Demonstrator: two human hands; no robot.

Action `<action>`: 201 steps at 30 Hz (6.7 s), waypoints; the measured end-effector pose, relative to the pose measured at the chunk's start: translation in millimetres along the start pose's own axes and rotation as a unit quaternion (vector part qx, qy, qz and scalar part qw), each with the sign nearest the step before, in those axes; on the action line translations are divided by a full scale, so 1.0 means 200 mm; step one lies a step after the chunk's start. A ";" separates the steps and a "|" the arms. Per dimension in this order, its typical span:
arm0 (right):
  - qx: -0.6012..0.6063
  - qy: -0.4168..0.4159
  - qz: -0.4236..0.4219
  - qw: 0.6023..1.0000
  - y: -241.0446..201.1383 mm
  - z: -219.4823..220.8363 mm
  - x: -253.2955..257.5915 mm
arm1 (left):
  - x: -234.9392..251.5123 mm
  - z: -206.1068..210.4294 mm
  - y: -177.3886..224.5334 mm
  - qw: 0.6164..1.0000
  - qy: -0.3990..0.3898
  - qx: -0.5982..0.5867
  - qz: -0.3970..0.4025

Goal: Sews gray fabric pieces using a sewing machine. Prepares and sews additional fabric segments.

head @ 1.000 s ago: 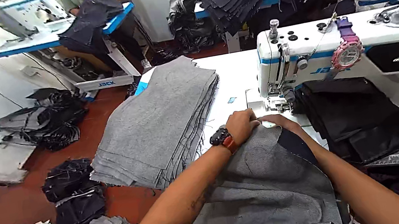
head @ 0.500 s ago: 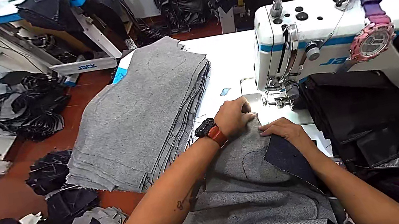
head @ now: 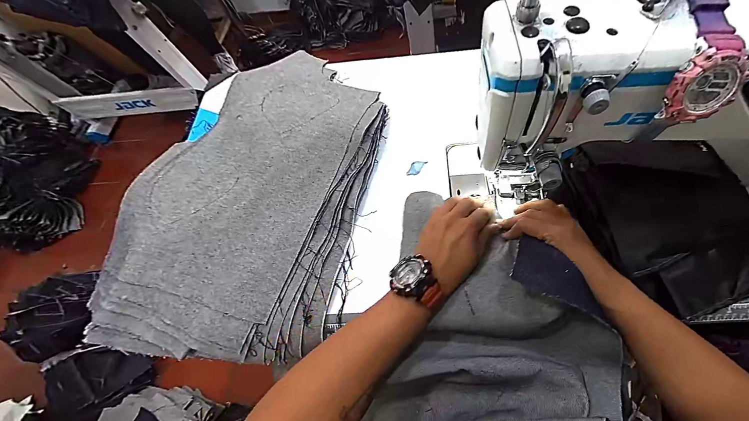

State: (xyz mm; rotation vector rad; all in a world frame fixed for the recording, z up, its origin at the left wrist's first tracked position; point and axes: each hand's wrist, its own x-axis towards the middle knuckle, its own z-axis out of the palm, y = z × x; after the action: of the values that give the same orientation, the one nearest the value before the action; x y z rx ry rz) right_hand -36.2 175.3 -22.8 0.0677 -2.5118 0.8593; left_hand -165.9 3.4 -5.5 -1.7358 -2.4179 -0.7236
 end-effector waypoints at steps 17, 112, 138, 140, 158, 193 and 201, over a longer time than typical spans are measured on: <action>0.049 0.057 -0.047 0.996 0.03 -0.03 0.02 | 0.10 0.04 -0.10 0.999 0.032 -0.013 0.037; -0.132 -0.004 -0.136 0.982 -0.30 -0.03 -0.30 | -0.20 -0.25 0.33 0.989 -0.150 -0.001 -0.003; -0.073 0.052 -0.023 0.996 -0.33 0.03 -0.42 | -0.21 0.01 0.12 0.999 0.013 -0.014 0.051; -0.065 0.043 -0.032 0.996 -0.31 0.02 -0.39 | -0.20 0.00 0.12 0.999 0.006 0.005 0.042; -0.126 0.019 -0.017 0.992 -0.15 0.04 -0.06 | 0.16 0.00 -0.23 0.996 -0.031 -0.032 0.071; -0.051 0.103 0.152 0.982 -0.20 -0.01 -0.12 | 0.44 -0.10 -0.56 0.983 -0.049 -0.019 -0.176; 0.060 0.121 0.186 0.973 -0.19 -0.03 -0.15 | 0.27 -0.09 -0.40 0.959 -0.009 -0.071 -0.276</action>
State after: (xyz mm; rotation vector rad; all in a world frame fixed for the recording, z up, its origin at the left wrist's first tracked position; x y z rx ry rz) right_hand 0.1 144.7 -10.3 -0.4551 -2.2728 1.0915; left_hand -261.3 23.5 2.8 -1.0905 -2.9571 -0.9507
